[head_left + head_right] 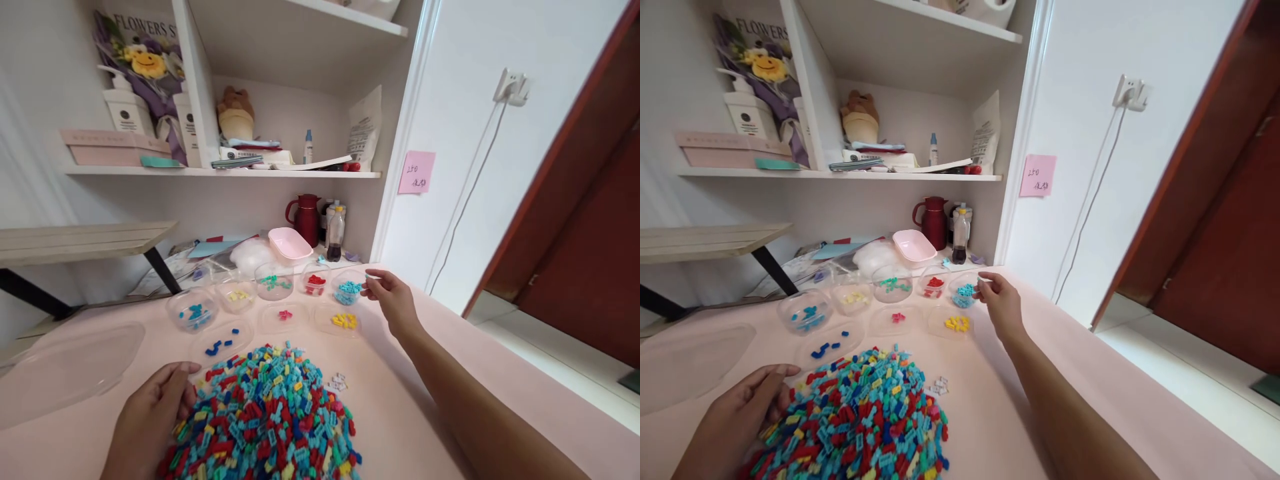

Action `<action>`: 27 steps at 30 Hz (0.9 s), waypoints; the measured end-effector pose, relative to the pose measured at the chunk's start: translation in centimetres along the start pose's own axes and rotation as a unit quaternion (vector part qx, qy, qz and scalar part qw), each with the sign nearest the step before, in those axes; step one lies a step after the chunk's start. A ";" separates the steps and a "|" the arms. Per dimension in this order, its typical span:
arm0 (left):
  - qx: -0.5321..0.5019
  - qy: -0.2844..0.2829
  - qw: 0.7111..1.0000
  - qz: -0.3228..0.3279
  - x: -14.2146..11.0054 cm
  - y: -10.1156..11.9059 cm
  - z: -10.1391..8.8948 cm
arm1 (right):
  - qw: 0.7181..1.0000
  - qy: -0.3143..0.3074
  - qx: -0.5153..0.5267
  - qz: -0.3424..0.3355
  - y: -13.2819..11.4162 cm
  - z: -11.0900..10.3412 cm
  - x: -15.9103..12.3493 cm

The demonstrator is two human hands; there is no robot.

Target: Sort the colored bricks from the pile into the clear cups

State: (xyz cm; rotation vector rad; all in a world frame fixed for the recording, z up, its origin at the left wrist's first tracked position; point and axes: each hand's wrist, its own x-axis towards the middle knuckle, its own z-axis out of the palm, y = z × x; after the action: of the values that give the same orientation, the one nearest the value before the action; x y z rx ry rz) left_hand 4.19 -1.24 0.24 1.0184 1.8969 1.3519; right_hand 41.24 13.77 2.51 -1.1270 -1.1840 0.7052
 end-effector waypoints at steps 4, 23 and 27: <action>-0.009 0.006 1.000 -0.011 -0.3 0.4 0.1 | 1.000 0.002 0.005 0.023 0.9 -0.7 1.0; -0.222 0.108 0.965 0.090 -0.3 1.1 -1.8 | 0.961 -0.265 -0.065 -0.052 -3.9 2.5 -4.0; -0.306 0.170 0.934 0.070 0.3 2.1 -3.3 | 0.948 -0.308 -0.080 -0.015 -6.3 2.2 -4.3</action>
State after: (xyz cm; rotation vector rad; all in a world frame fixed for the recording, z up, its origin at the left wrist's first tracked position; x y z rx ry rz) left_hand 1.86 -2.27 3.31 0.6314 1.4647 2.1353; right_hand 37.20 8.55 6.88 -1.0460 -1.8082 0.9920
